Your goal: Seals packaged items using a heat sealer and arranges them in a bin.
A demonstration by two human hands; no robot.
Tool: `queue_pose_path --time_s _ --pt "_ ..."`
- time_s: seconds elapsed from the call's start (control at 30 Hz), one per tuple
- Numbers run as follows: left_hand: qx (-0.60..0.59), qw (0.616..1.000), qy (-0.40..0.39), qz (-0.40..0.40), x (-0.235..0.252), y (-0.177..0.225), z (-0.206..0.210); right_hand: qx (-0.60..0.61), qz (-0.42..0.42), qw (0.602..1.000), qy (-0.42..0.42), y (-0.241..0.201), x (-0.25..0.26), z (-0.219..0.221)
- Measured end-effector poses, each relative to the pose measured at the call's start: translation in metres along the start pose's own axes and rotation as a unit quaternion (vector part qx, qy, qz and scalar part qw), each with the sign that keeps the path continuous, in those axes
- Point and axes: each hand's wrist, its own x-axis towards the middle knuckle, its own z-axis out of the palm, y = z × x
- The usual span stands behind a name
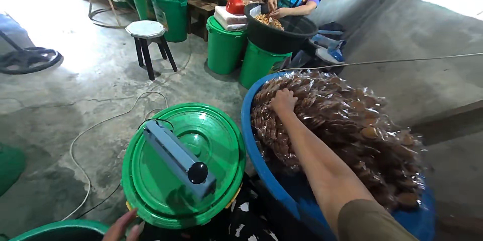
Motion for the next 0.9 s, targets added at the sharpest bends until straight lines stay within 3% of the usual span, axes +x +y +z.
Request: queue_pose_path --time_s 0.1,0.17,0.27,0.33,0.4,0.47,0.5,0.57,0.63,0.7,0.77,0.9 --pt "-0.045 0.993 -0.061 0.088 0.004 0.04 0.029 0.067 -0.049 0.995 0.053 0.019 -0.007 -0.01" --pt "-0.132 0.976 -0.114 0.133 0.002 0.059 0.048 0.15 -0.161 0.965 0.144 0.034 -0.025 -0.02" --pt "-0.292 0.921 -0.223 0.128 -0.005 0.091 0.078 0.174 -0.341 0.907 0.177 0.032 -0.099 -0.043" --pt "-0.345 0.884 -0.285 0.133 -0.004 0.101 0.102 0.176 -0.424 0.861 0.218 0.017 -0.16 -0.03" --pt "-0.351 0.876 -0.312 0.112 0.001 0.102 0.125 0.194 -0.467 0.835 0.216 0.001 -0.21 -0.003" --pt "-0.352 0.882 -0.309 0.055 0.003 0.097 0.139 0.298 -0.424 0.85 0.095 -0.011 -0.244 0.02" --pt "-0.362 0.887 -0.288 0.008 0.001 0.094 0.142 0.394 -0.346 0.851 -0.025 -0.015 -0.255 0.027" --pt "-0.392 0.889 -0.216 -0.098 0.001 0.085 0.142 0.572 -0.13 0.775 -0.234 -0.023 -0.264 0.036" --pt "-0.417 0.886 -0.135 -0.15 0.002 0.075 0.134 0.621 -0.037 0.713 -0.324 -0.027 -0.27 0.046" --pt "-0.421 0.889 -0.094 -0.152 0.008 0.065 0.125 0.589 -0.059 0.706 -0.389 -0.029 -0.273 0.051" --pt "-0.395 0.901 -0.101 -0.147 0.012 0.059 0.116 0.54 -0.106 0.72 -0.422 -0.036 -0.274 0.058" --pt "-0.221 0.972 -0.011 -0.081 0.028 0.04 0.112 0.395 -0.233 0.811 -0.363 -0.066 -0.259 0.08"
